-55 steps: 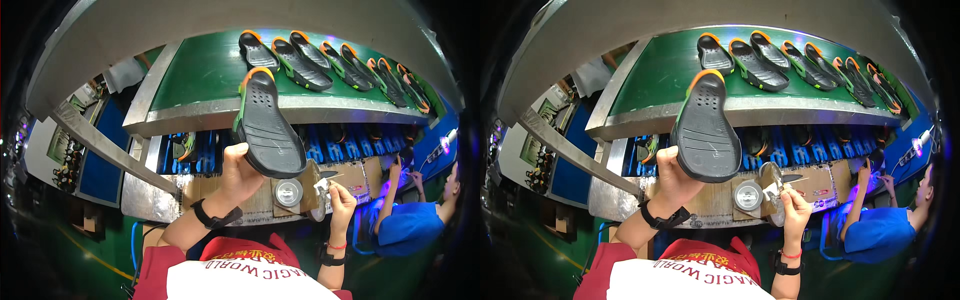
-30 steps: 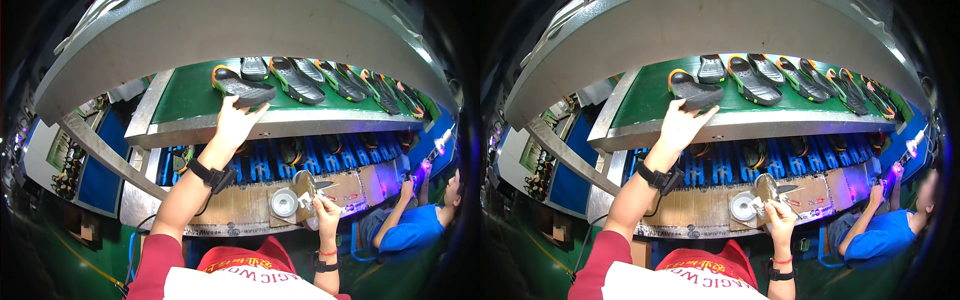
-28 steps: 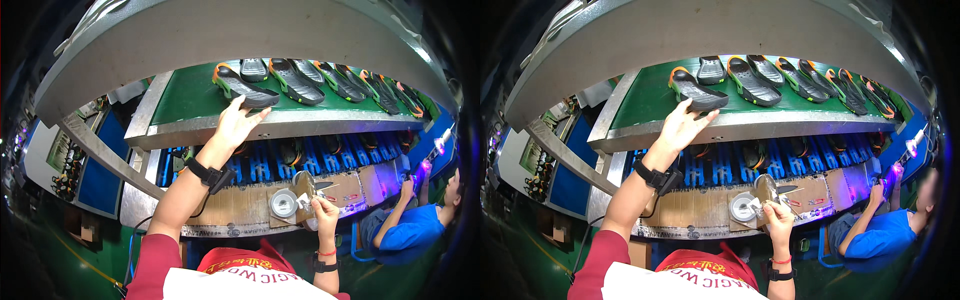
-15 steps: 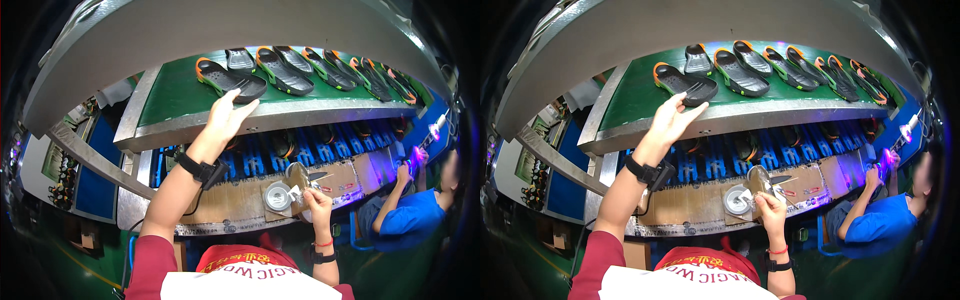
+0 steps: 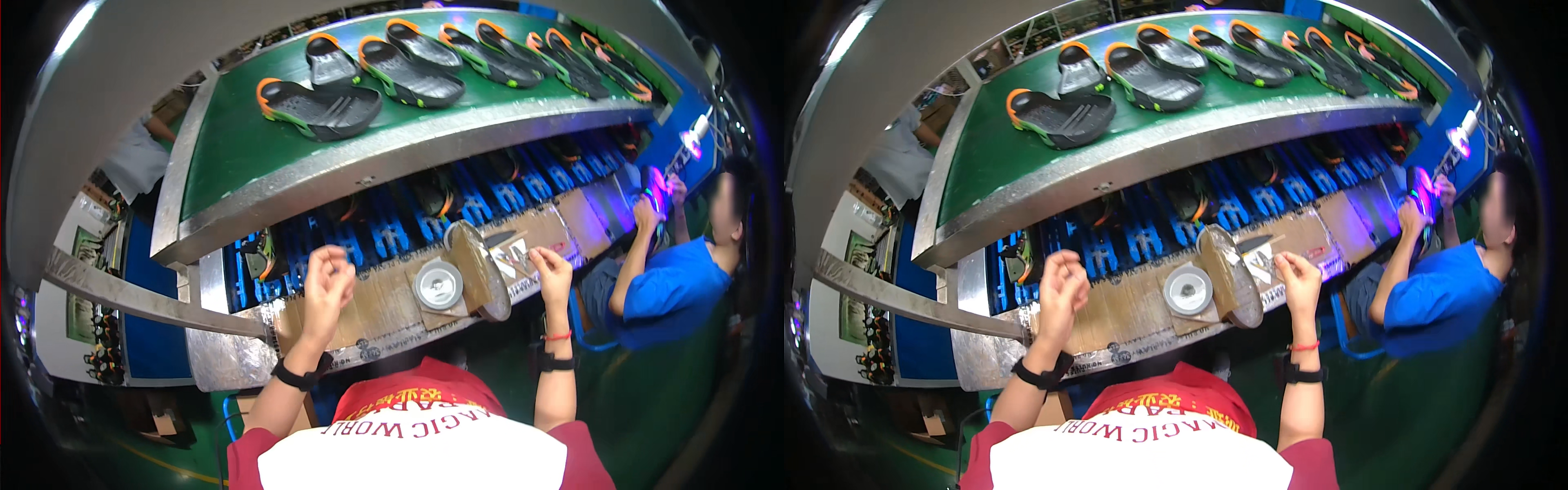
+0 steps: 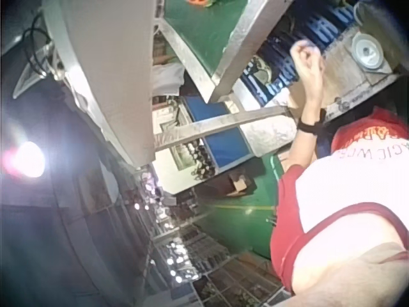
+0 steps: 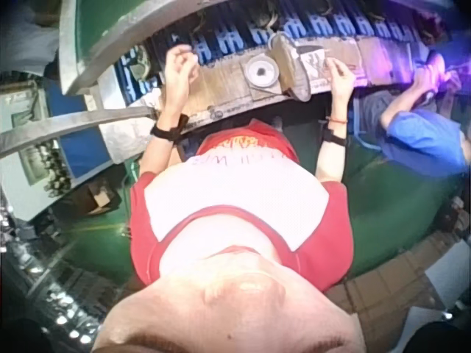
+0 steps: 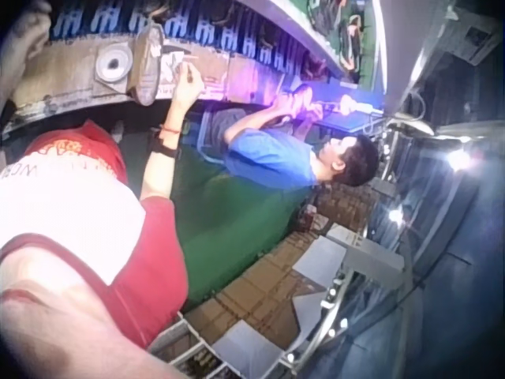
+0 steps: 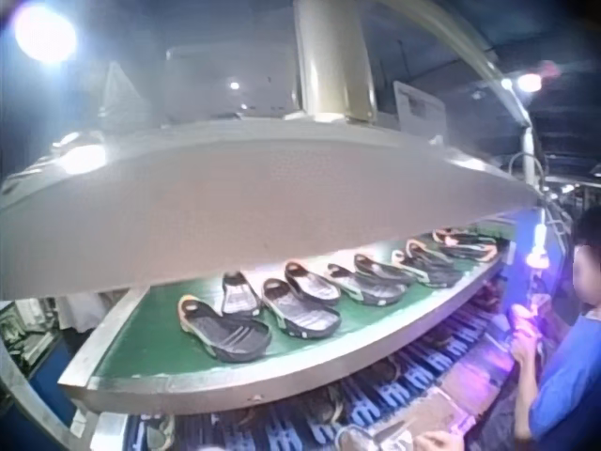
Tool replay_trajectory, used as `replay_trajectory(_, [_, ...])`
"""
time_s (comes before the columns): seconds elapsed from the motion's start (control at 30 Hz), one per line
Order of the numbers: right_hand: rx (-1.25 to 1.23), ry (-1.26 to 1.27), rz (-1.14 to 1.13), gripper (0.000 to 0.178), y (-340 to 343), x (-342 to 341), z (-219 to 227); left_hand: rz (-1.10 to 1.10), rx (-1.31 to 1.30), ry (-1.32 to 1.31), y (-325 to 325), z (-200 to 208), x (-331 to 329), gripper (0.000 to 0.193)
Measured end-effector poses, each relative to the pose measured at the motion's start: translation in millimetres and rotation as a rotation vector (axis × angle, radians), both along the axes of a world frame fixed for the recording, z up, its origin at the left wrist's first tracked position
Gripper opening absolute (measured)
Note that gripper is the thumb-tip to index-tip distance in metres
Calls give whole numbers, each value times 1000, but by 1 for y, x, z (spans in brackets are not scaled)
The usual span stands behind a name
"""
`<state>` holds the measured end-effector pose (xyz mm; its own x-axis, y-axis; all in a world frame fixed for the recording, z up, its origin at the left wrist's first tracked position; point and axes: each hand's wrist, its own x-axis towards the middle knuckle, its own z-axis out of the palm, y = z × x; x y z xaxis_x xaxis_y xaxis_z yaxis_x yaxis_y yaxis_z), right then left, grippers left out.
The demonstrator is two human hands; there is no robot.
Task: Applying adhesive to the bottom of shoe soles at a manufacturing workstation.
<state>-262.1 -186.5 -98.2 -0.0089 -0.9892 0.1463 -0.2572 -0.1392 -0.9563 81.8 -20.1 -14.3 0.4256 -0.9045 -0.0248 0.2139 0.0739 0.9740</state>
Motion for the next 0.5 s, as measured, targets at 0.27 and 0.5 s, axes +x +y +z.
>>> replay_trajectory(0.27, [3, 558, -23, 19, -9, -3, -35, -396, 521, -306, 130, -160, 28, 19])
replay_trajectory(0.5, [-48, 650, 31, 18, -11, 4, -87, 51, 1007, -43, 231, -257, 29, 21])
